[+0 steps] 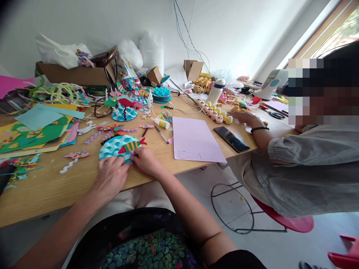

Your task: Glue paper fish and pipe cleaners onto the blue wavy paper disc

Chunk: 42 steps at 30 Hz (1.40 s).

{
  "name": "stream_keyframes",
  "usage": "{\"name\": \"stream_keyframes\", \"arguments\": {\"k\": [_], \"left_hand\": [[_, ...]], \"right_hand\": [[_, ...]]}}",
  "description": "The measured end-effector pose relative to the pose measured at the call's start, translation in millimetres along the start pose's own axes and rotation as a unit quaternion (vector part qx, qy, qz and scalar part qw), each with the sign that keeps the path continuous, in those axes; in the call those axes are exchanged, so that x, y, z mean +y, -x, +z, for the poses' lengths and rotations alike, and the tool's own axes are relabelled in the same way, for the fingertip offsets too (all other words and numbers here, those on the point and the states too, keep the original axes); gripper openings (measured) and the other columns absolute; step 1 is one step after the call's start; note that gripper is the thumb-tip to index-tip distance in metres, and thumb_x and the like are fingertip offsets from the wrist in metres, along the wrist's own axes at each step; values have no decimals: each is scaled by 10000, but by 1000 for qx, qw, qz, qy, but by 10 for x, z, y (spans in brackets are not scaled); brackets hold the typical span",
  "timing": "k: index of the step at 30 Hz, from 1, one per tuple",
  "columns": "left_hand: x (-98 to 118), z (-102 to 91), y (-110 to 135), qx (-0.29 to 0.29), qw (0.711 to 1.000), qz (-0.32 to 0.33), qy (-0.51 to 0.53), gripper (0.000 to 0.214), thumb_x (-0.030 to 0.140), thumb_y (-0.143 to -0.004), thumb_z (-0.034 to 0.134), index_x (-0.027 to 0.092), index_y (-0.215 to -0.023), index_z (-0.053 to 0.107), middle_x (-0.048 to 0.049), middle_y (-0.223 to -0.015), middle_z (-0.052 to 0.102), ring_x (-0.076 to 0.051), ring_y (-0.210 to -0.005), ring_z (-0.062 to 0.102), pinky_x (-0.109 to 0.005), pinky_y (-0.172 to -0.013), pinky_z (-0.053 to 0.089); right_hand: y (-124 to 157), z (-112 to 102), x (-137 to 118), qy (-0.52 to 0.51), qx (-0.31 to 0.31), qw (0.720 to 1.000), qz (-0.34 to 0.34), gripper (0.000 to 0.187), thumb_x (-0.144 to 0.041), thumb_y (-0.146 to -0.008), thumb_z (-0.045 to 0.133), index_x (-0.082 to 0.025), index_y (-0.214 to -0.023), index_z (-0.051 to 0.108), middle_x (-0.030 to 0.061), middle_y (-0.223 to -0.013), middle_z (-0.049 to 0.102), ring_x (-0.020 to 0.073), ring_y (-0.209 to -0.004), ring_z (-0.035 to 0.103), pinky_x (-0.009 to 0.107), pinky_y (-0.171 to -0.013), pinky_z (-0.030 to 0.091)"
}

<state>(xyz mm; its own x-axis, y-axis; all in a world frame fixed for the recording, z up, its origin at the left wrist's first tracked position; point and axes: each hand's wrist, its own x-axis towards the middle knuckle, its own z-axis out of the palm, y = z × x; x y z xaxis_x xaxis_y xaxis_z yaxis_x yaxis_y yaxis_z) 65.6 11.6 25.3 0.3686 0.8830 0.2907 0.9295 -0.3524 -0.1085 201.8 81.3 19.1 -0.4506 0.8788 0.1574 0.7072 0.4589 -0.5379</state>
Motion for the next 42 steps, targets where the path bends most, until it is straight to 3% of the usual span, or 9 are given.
{"name": "stream_keyframes", "arguments": {"k": [21,42], "left_hand": [[-28,18,9,33,999,4,7,236,186,-822,456,234,-918,667,-61,-796,612,-247,-819,527,-413,-740,344],[-12,-5,43,53,999,8,12,252,174,-818,470,247,-964,661,-49,-800,615,-243,-812,536,-416,-740,345]], "right_hand": [[36,-48,-39,-31,1,999,-18,95,-187,-802,566,-131,-795,642,56,-827,650,122,-731,539,213,-646,354],[43,-101,-42,-57,14,998,-3,71,-170,-752,620,-130,-806,644,26,-789,606,98,-663,492,200,-603,341]]}}
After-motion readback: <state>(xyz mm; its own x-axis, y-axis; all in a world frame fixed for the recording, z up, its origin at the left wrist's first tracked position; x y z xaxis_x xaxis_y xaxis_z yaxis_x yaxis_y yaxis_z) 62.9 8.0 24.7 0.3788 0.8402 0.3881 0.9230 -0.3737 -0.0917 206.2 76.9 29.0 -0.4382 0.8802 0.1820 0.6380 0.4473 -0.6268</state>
